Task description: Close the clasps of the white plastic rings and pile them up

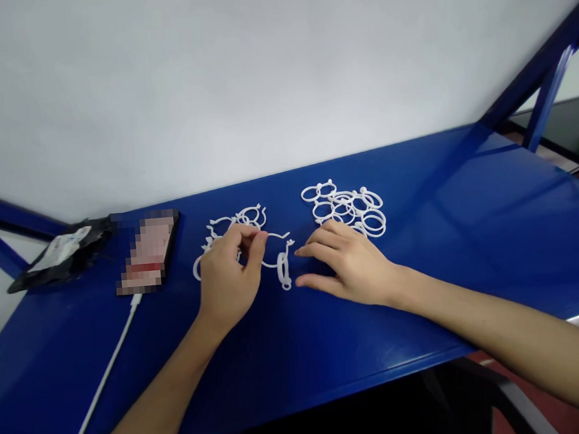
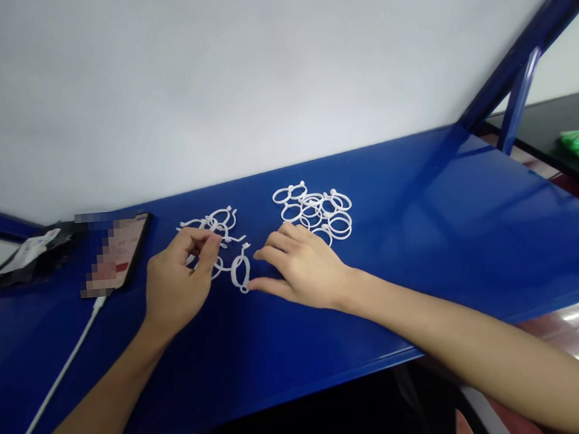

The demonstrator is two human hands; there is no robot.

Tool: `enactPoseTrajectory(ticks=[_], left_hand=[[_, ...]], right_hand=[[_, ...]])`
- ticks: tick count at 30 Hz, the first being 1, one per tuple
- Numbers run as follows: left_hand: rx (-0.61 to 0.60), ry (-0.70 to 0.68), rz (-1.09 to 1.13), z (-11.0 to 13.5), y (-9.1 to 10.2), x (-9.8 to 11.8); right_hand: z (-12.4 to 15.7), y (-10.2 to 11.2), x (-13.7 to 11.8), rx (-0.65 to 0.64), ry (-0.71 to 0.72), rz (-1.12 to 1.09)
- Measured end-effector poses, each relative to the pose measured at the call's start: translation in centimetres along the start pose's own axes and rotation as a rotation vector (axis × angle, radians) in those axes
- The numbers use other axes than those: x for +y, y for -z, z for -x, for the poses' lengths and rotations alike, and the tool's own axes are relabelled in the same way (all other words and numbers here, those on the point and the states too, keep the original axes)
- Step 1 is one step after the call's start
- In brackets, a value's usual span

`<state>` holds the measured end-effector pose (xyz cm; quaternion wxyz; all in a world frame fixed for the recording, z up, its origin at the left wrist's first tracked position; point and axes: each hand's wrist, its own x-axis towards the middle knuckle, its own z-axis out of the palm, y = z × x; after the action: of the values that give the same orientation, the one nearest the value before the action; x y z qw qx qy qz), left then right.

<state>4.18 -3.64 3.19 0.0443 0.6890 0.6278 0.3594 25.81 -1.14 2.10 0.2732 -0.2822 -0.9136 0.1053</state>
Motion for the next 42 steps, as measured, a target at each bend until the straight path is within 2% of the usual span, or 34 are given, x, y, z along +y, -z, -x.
enactPoseTrajectory(ticks=[9, 18, 22, 29, 35, 42], left_hand=[[-0.085, 0.013, 0.114, 1.1, -0.7, 1.4], [-0.163, 0.027, 0.094, 1.7, -1.4, 1.7], [-0.201, 0.075, 0.103, 1.4, -1.3, 1.5], [-0.268, 0.110, 0.098, 1.0, -1.3, 1.1], [-0.283, 0.036, 0.034, 1.0, -1.4, 0.8], [-0.214, -0.151, -0.258, 1.1, -1.8, -0.1]], right_hand=[[0.5, -0.8, -1.9, 0.019, -0.105, -0.087], [0.4, -1.0, -1.5, -0.076, -0.324, -0.199], [0.3, -1.0, -1.2, -0.040, -0.410, -0.325], [0.3, -1.0, -0.5, 0.047, -0.421, -0.444], [0.1, -0.5, -0.7, 0.033, -0.470, -0.575], [0.2, -0.3, -0.6, 0.009, -0.484, -0.629]])
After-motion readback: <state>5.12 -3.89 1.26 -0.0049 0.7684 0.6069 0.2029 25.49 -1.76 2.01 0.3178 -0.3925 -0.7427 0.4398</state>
